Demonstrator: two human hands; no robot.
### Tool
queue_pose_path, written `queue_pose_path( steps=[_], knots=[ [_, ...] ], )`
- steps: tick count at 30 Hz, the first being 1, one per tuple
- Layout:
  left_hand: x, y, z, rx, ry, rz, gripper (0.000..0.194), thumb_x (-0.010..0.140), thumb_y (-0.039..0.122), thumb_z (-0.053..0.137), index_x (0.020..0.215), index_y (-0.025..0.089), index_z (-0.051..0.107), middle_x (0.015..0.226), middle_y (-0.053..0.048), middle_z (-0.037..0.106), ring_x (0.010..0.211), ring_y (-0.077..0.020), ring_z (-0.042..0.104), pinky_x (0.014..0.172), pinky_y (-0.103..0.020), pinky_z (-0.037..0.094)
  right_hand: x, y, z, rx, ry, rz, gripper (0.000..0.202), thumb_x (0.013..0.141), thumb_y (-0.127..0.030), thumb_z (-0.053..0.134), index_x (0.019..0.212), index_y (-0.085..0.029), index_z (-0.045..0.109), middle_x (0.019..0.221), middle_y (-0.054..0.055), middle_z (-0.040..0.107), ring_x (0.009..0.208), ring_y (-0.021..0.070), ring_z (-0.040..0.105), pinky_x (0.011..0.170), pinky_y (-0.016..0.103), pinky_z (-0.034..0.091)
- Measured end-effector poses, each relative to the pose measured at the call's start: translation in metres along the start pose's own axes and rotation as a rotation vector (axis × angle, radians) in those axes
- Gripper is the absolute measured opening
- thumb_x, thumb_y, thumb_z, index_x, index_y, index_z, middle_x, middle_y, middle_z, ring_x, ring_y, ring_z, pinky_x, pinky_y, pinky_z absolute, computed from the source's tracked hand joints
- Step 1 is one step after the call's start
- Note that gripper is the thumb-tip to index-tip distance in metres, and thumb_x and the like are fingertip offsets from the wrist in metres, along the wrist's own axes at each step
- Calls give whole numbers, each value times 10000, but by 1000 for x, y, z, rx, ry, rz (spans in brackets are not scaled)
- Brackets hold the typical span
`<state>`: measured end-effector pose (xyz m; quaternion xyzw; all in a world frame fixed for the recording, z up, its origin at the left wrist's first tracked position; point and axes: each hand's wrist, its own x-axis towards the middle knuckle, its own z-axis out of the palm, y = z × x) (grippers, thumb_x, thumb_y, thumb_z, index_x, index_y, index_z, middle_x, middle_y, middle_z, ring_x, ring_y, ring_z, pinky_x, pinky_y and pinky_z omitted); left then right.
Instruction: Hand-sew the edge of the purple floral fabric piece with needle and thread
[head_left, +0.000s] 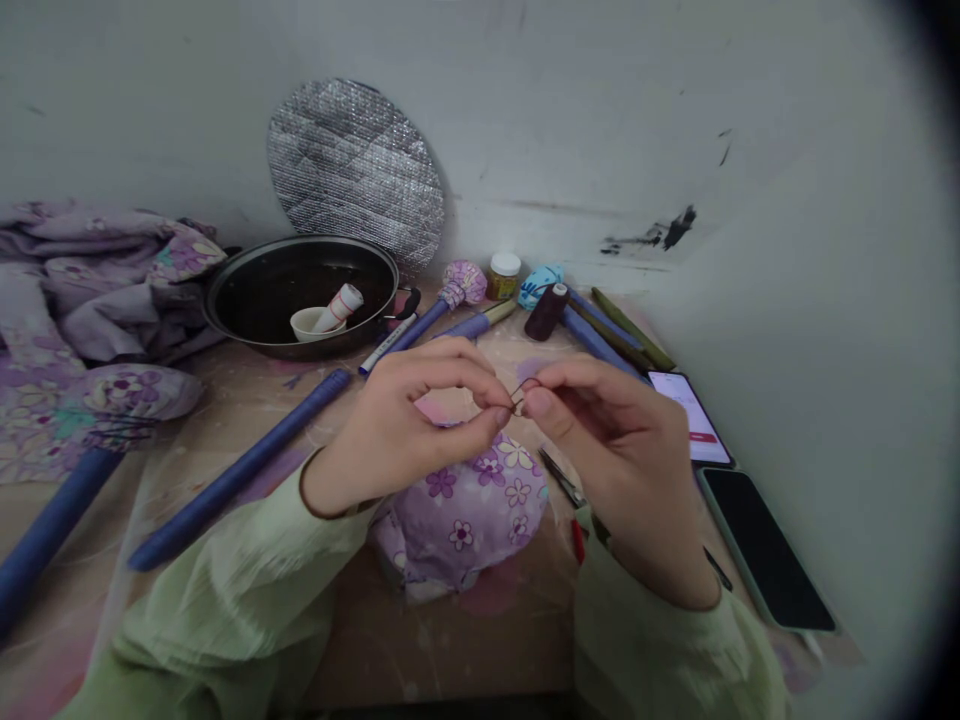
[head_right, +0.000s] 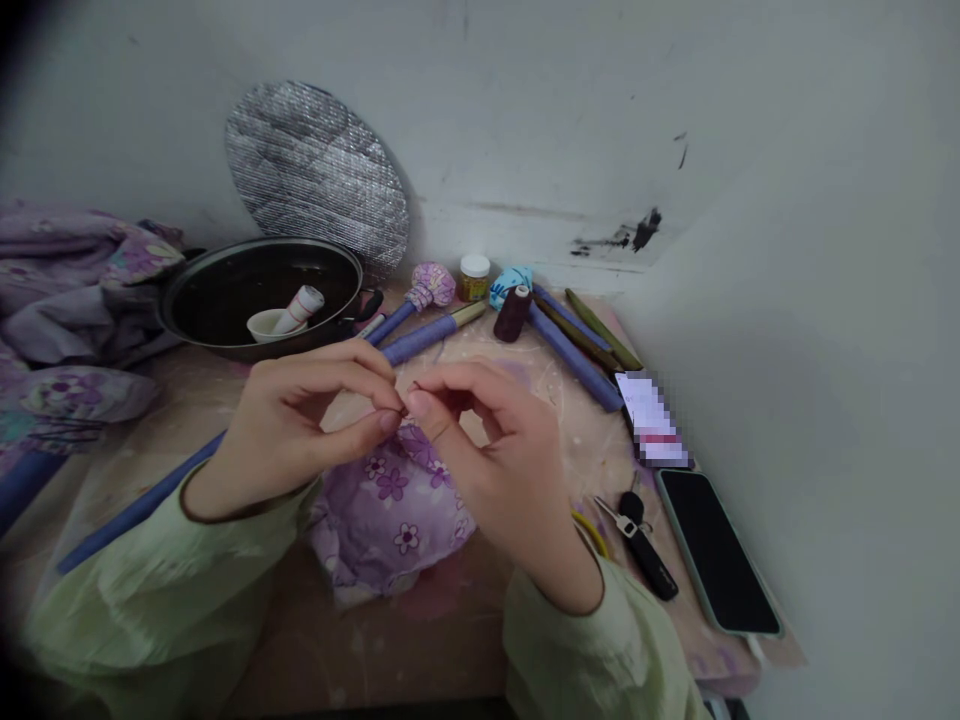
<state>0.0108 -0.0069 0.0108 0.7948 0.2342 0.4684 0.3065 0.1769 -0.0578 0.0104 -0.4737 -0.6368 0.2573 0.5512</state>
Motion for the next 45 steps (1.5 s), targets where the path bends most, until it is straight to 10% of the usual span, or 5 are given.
queue_pose_path(
  steps=[13,26,45],
  knots=[
    [-3,-4,-1,-125,1,-72,105,833,192,628,889,192,716,858,-36,667,791,-141,596,738,-276,500,1,7,-3,496,-8,314,65,769,-249,729,771,-313,720,757,-39,676,691,117,597,605,247,505],
    [-6,2,13,-856,-28,-568,55,724,238,790,695,197,769,639,33,655,616,-44,542,598,-142,426,-1,5,-2,514,-76,252,150,749,-162,745,774,-310,761,696,-53,571,688,82,498,595,216,415],
    [-8,-2,21,-959,-63,-675,101,731,210,720,656,148,696,675,27,639,673,-73,540,661,-186,402,-1,8,1,409,51,114,220,783,-99,691,824,-306,757,732,-46,616,727,99,529,653,256,449]
  ],
)
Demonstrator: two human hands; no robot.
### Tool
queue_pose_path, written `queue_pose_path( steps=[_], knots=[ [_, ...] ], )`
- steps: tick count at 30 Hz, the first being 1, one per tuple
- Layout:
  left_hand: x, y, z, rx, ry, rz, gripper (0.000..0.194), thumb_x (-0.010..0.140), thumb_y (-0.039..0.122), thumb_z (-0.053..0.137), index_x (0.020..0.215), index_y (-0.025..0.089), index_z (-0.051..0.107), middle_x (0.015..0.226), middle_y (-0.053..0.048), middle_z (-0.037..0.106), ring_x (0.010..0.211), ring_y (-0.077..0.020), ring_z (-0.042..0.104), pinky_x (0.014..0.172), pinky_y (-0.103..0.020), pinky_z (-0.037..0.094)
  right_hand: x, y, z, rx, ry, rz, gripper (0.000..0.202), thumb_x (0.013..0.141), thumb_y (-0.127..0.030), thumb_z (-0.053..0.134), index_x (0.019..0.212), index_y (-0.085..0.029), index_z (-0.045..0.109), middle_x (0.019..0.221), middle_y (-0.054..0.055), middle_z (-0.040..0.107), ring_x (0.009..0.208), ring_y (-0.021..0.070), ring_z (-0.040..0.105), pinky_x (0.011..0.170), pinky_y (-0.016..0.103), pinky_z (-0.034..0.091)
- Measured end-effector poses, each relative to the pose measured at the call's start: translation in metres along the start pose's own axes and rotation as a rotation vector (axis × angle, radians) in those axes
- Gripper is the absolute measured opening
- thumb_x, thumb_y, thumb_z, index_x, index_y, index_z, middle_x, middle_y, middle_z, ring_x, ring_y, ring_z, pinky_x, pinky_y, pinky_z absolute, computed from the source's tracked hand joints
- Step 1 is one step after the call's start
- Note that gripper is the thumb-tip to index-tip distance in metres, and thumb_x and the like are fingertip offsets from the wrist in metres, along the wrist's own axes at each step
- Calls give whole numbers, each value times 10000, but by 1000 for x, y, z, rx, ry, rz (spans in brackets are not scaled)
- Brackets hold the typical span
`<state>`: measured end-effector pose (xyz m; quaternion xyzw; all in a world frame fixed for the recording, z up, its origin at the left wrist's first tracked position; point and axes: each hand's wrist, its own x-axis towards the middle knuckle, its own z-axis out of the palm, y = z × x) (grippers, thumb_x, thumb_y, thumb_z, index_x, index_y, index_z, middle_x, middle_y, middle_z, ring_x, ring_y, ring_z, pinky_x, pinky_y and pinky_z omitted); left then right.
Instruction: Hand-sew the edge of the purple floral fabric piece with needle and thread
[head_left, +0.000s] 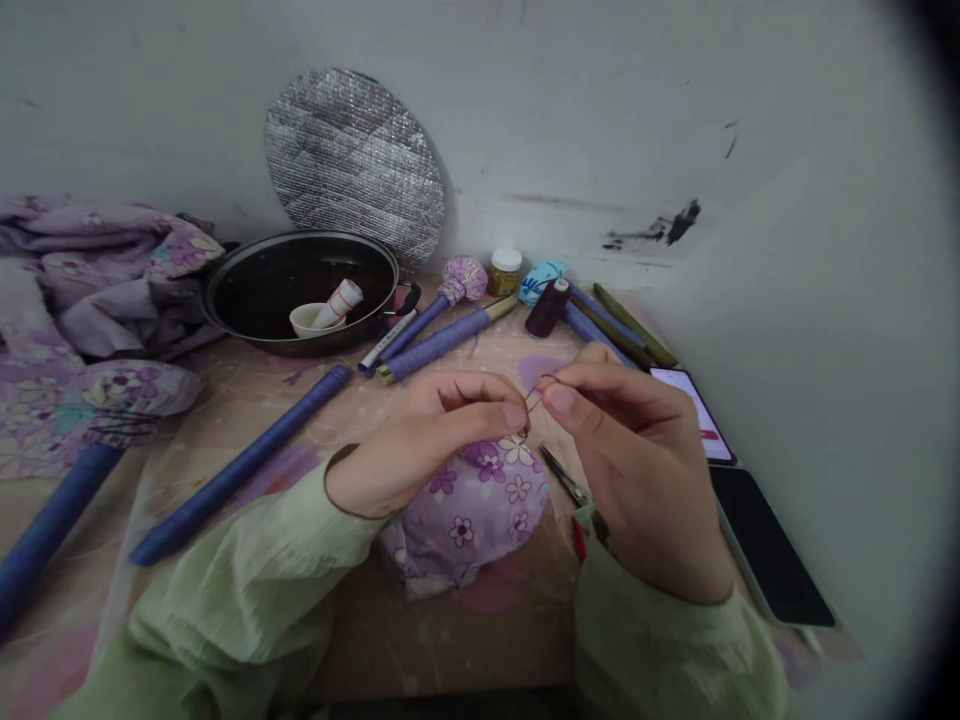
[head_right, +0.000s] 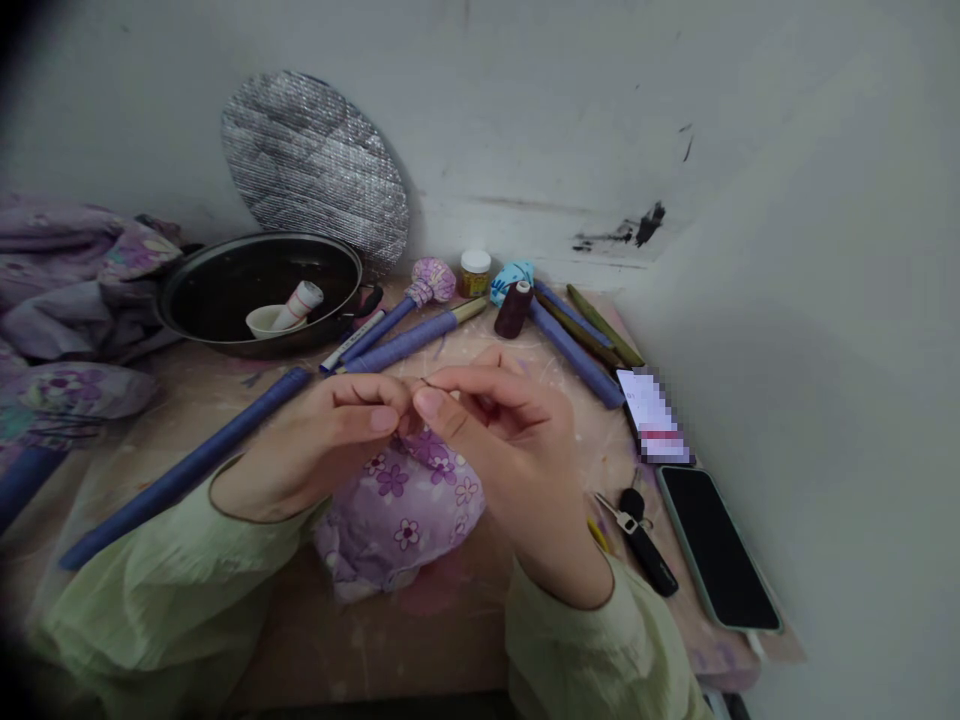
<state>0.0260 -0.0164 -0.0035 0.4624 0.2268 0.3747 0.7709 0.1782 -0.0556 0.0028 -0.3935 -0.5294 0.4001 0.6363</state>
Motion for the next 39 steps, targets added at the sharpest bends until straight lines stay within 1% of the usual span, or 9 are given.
queue_pose_path(
  steps=[3,9,13,18,23,27,31,36,39],
  knots=[
    [-1,0,0,19,-9,-5,109,739,215,702,655,146,685,661,30,617,660,-73,523,649,-191,384,1,1,0,-3,5,-28,225,789,-96,681,832,-304,754,745,-46,624,729,100,530,646,256,444],
    [0,2,2,56,-24,-16,124,749,205,665,639,152,682,638,37,606,640,-69,502,634,-189,371,1,4,-1,-18,34,-18,167,788,-130,695,817,-287,742,745,-45,641,699,95,540,637,249,458],
    [1,0,1,78,-27,27,132,786,237,647,713,178,739,711,19,670,679,-85,539,677,-200,403,0,1,1,29,1,12,127,800,-147,686,810,-264,735,714,-36,620,694,102,570,641,260,489],
    [0,-1,0,70,-55,38,175,823,282,658,709,191,756,731,-4,704,756,-125,612,771,-231,450,0,-3,2,82,-32,77,131,813,-160,670,798,-273,734,699,-33,641,679,109,611,642,268,527],
    [-1,1,2,46,-61,29,154,823,260,667,722,189,759,750,-13,711,777,-133,623,788,-239,464,1,0,0,37,11,113,82,786,-215,708,784,-292,736,724,-34,673,688,115,621,620,262,521],
    [-1,2,3,47,25,100,157,810,278,672,708,193,756,735,-12,693,737,-129,591,786,-249,455,4,2,-1,-42,-6,113,80,832,-277,669,856,-298,741,797,-26,702,729,122,615,668,279,506],
    [-1,1,4,90,160,211,148,811,281,668,724,207,762,770,-8,687,726,-119,553,760,-235,442,1,-2,1,-267,55,-22,82,828,-212,663,829,-261,728,783,-14,667,730,130,563,662,294,449],
    [-2,-1,3,106,189,257,146,840,278,656,768,229,773,801,7,677,744,-105,566,787,-227,445,-8,-7,9,-482,42,-158,114,790,-156,678,827,-249,732,696,-19,593,645,123,500,596,302,400],
    [-2,-3,1,124,208,287,137,839,286,665,770,243,776,818,4,673,839,-127,594,807,-234,453,-10,-8,12,-531,26,-152,114,795,-163,672,821,-253,736,672,-26,594,619,119,512,586,300,417]
  ],
)
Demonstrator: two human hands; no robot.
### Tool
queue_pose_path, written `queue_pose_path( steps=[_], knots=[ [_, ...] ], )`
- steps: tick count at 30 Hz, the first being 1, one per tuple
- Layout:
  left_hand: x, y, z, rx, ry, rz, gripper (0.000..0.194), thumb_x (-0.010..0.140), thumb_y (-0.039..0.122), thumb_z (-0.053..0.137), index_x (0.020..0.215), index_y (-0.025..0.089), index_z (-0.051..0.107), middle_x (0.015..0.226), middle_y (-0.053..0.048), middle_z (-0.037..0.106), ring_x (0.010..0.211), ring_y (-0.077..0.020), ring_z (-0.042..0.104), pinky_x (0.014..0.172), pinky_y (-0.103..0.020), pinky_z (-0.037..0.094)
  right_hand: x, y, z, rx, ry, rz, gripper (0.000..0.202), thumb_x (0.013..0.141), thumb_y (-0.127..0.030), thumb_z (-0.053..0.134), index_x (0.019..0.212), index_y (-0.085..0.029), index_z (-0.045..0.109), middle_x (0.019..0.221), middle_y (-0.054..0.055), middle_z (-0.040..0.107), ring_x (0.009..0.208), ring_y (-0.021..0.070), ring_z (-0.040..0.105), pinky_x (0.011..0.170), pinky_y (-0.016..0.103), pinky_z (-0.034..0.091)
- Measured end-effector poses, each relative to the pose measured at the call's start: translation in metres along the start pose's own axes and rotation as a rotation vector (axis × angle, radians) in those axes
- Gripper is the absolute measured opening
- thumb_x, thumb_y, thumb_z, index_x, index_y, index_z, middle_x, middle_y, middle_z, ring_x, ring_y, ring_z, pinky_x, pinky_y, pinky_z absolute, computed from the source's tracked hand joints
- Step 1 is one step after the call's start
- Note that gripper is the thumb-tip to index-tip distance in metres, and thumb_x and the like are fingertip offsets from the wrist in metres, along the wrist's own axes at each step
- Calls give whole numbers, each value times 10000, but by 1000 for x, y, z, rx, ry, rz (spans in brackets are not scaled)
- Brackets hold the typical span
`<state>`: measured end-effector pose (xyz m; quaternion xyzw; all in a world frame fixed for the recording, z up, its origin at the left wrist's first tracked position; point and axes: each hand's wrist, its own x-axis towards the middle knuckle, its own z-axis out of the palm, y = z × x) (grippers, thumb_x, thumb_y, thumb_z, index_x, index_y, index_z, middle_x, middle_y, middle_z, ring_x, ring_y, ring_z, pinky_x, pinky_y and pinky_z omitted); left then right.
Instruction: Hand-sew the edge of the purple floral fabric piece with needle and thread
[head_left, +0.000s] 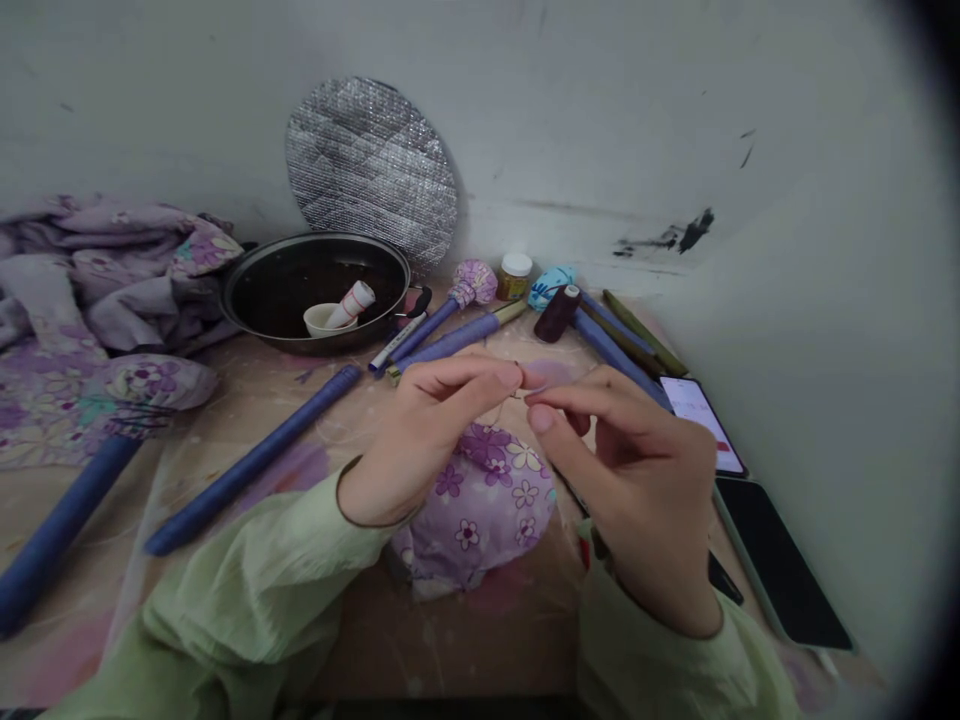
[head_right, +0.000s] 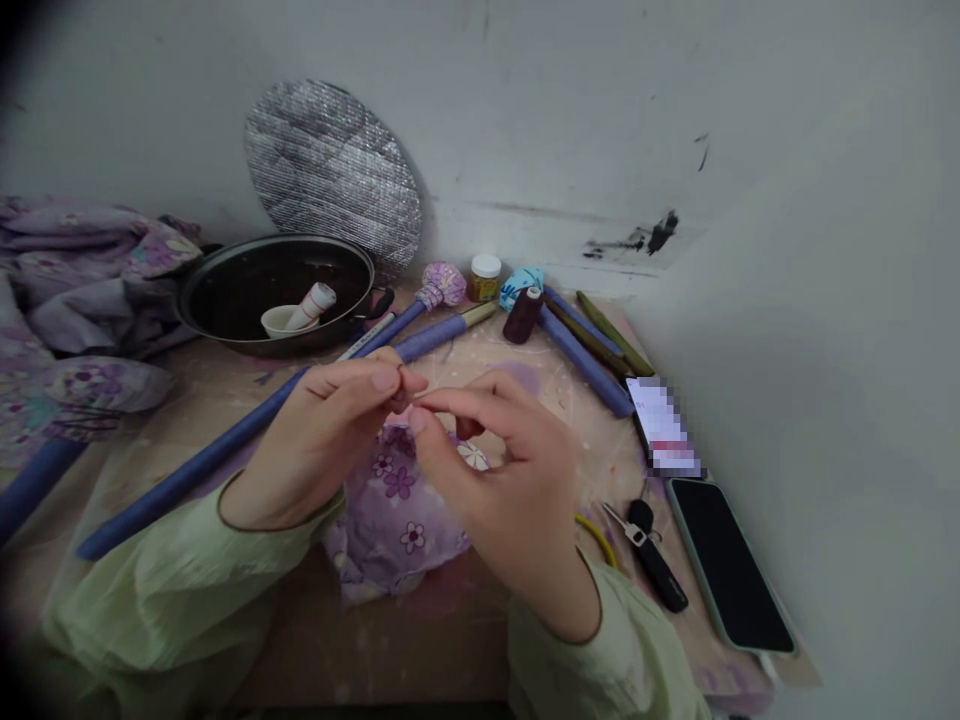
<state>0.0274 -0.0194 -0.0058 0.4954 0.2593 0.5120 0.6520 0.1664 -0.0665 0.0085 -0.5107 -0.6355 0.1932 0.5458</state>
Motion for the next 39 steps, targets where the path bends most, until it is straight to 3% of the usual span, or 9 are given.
queue_pose_path(
  steps=[7,22,24,27,30,34,39],
  knots=[
    [-3,-1,1,123,23,66,105,830,284,678,828,272,782,862,-5,702,860,-149,609,796,-268,477,3,0,0,103,-54,107,80,792,-195,680,785,-239,747,679,-7,652,710,152,605,619,301,466],
    [-3,-2,2,82,13,32,109,819,310,689,785,262,780,849,-10,700,836,-150,604,800,-273,478,5,0,2,102,-46,112,118,756,-149,660,661,-216,681,597,-28,619,579,117,548,559,268,462],
    [-2,0,2,47,-5,16,124,820,309,683,765,251,778,831,-15,692,832,-150,602,809,-272,475,5,2,0,114,-41,103,98,792,-204,656,701,-220,690,678,-7,654,666,142,590,612,288,481],
    [-1,4,2,-1,-44,-18,147,822,272,657,735,240,773,764,-9,673,787,-136,584,816,-258,463,7,5,-5,140,-26,67,115,852,-262,620,921,-254,711,891,16,700,868,180,635,761,330,512],
    [0,7,1,-40,-71,-57,168,797,234,645,672,211,755,713,-10,659,790,-139,580,808,-249,457,11,5,-9,245,-174,112,267,869,-260,613,1131,-293,659,1051,19,701,988,183,648,841,340,528],
    [2,10,-2,-45,-156,-101,190,804,236,639,657,175,743,665,-19,647,722,-148,597,777,-279,467,13,6,-11,430,-349,218,245,892,-290,598,1128,-298,663,926,0,707,782,121,662,654,248,544],
    [3,12,-6,-11,-199,-195,190,787,263,673,640,163,739,604,-35,660,665,-175,622,695,-304,471,13,8,-9,571,-421,297,212,886,-313,610,1082,-282,685,693,-42,640,536,66,544,456,186,436]
  ],
)
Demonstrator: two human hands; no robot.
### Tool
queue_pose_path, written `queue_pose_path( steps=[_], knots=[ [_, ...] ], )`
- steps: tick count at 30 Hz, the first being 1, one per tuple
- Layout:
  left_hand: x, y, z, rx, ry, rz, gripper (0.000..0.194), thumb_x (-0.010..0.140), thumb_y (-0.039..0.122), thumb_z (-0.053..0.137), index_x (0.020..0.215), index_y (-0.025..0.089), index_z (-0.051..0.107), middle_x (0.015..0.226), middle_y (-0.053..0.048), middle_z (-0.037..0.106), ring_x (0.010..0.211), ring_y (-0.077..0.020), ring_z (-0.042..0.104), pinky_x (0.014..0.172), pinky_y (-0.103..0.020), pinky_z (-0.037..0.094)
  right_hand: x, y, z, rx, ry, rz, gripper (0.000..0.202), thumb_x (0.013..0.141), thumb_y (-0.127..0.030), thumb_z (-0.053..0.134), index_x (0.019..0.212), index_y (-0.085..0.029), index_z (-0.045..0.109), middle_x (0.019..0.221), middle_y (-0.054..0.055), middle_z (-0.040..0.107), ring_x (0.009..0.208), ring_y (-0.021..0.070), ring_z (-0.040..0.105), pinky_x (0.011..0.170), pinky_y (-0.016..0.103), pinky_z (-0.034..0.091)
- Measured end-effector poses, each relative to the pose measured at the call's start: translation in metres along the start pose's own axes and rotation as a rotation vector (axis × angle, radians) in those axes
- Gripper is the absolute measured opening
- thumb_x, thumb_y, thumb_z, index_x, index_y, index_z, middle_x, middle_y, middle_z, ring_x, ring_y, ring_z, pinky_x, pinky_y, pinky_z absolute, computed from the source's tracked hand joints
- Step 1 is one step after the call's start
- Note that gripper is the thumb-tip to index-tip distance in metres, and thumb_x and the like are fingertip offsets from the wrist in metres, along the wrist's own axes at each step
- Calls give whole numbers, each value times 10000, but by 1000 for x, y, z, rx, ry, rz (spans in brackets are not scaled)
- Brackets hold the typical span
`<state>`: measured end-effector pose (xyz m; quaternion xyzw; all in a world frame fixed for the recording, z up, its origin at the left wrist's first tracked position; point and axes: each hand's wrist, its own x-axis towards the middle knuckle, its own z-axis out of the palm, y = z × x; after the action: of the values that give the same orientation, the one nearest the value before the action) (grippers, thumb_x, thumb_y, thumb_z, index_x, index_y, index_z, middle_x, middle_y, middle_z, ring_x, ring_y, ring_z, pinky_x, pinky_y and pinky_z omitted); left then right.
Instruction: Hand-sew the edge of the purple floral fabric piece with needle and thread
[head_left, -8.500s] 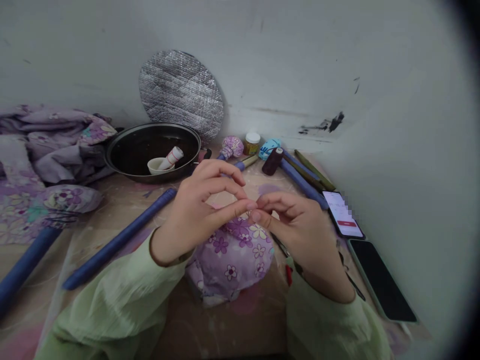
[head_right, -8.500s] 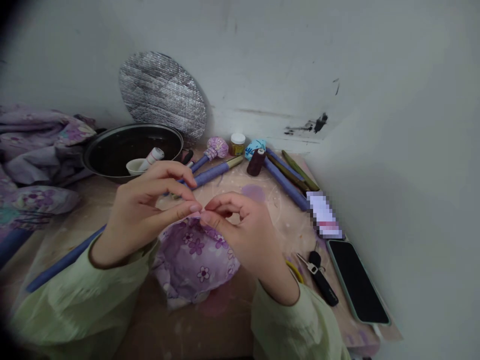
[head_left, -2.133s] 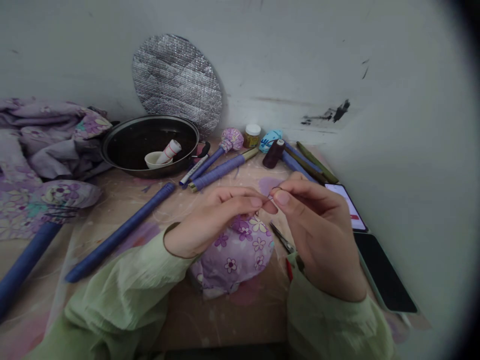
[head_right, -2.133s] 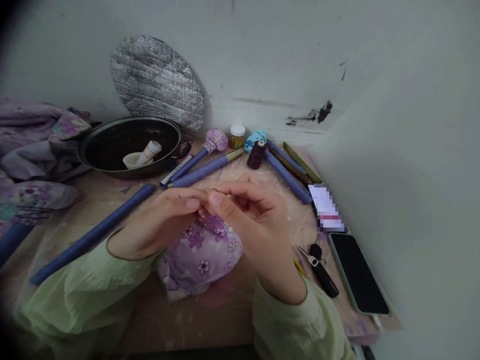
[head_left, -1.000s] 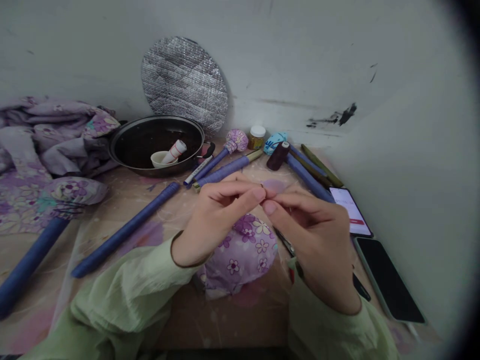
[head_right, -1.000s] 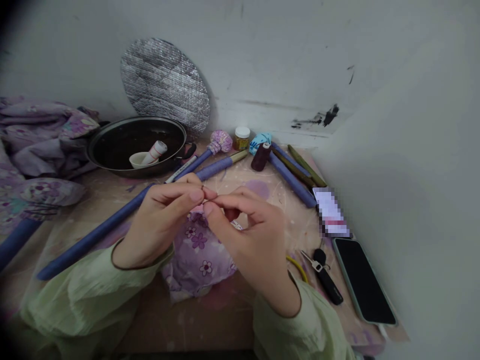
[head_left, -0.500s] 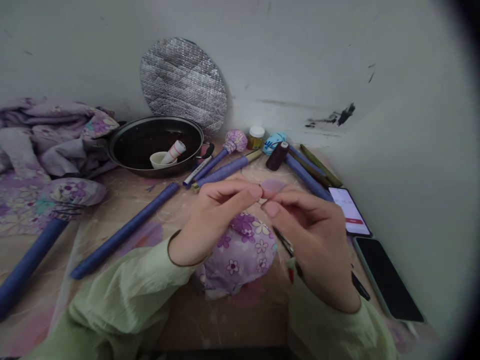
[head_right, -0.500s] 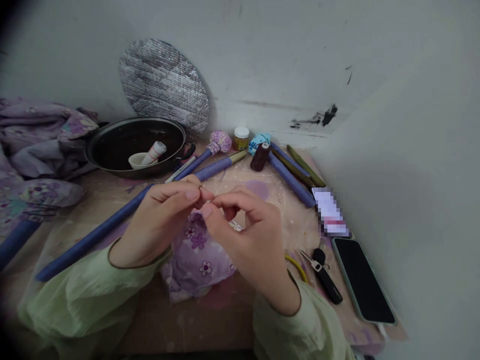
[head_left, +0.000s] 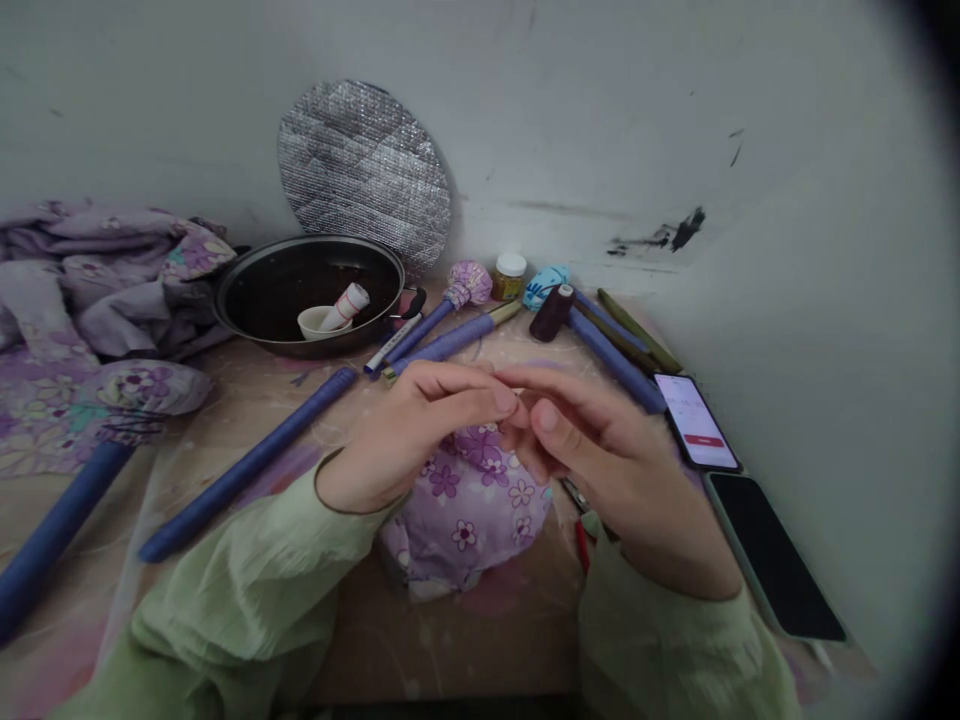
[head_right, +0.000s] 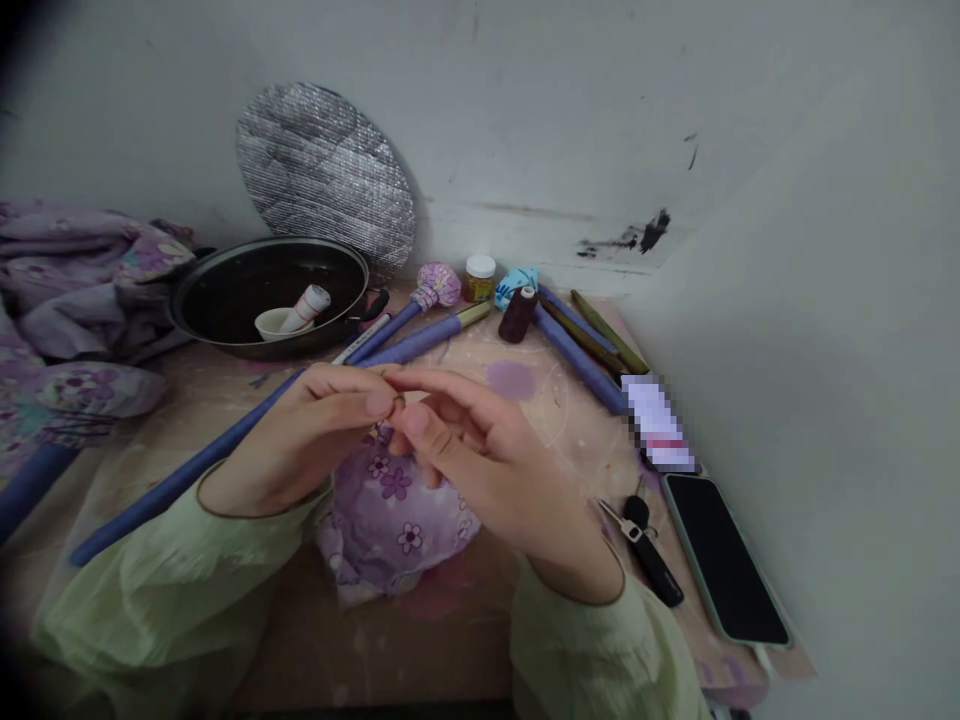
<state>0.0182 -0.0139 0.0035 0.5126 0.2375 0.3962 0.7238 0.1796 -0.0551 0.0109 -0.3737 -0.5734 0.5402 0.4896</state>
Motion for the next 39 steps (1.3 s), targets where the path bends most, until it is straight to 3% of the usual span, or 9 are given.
queue_pose_path(
  steps=[4,7,11,14,18,22,26,31,39],
  knots=[
    [1,1,0,26,45,11,135,725,263,740,615,184,741,614,-12,655,640,-139,574,635,-262,432,2,-1,-1,-28,36,32,178,845,-315,659,1006,-256,707,599,-58,572,503,57,483,430,174,387],
    [1,2,0,60,46,33,150,713,275,760,594,187,737,572,12,588,565,-93,476,563,-234,366,2,-2,-2,-76,60,36,128,821,-323,688,922,-248,713,642,-46,609,530,61,510,461,175,419],
    [-1,4,-3,106,-8,58,140,771,251,706,658,188,760,609,0,573,612,-103,478,592,-236,376,3,1,-1,-73,71,-39,147,879,-347,619,965,-256,695,889,6,704,800,114,651,717,228,541],
    [-2,6,-5,185,19,130,142,795,217,674,691,191,766,667,-4,576,680,-110,484,634,-236,387,3,5,0,-6,54,-45,210,909,-366,570,1065,-267,671,1015,29,694,978,151,643,876,295,529],
    [-2,9,-7,233,-6,144,192,823,204,645,672,192,764,647,-6,558,722,-120,471,658,-239,383,4,5,0,138,-63,34,200,907,-384,568,1011,-272,697,729,-16,632,703,107,610,690,245,531],
    [-2,8,-7,185,1,122,135,785,179,685,683,209,767,661,16,542,682,-93,463,632,-223,366,3,0,0,58,-18,97,157,854,-355,645,805,-228,723,597,-47,531,512,59,445,488,191,400],
    [-4,7,-5,148,-32,72,154,807,187,665,699,202,774,683,12,572,677,-83,494,632,-209,380,1,-3,0,-12,92,74,183,824,-320,680,678,-210,691,564,-48,533,501,60,433,469,197,361],
    [-4,7,-4,69,-51,21,165,819,205,653,710,187,776,642,10,572,682,-89,528,693,-205,423,-1,3,0,-12,234,-45,104,813,-300,695,736,-232,708,559,-54,568,497,65,442,465,204,359],
    [-2,5,-2,-52,-50,-41,171,801,205,647,689,170,771,630,8,584,711,-95,557,755,-202,448,-3,4,-1,-67,297,-103,89,822,-280,689,747,-248,726,619,-46,632,560,69,518,520,192,422]
  ],
)
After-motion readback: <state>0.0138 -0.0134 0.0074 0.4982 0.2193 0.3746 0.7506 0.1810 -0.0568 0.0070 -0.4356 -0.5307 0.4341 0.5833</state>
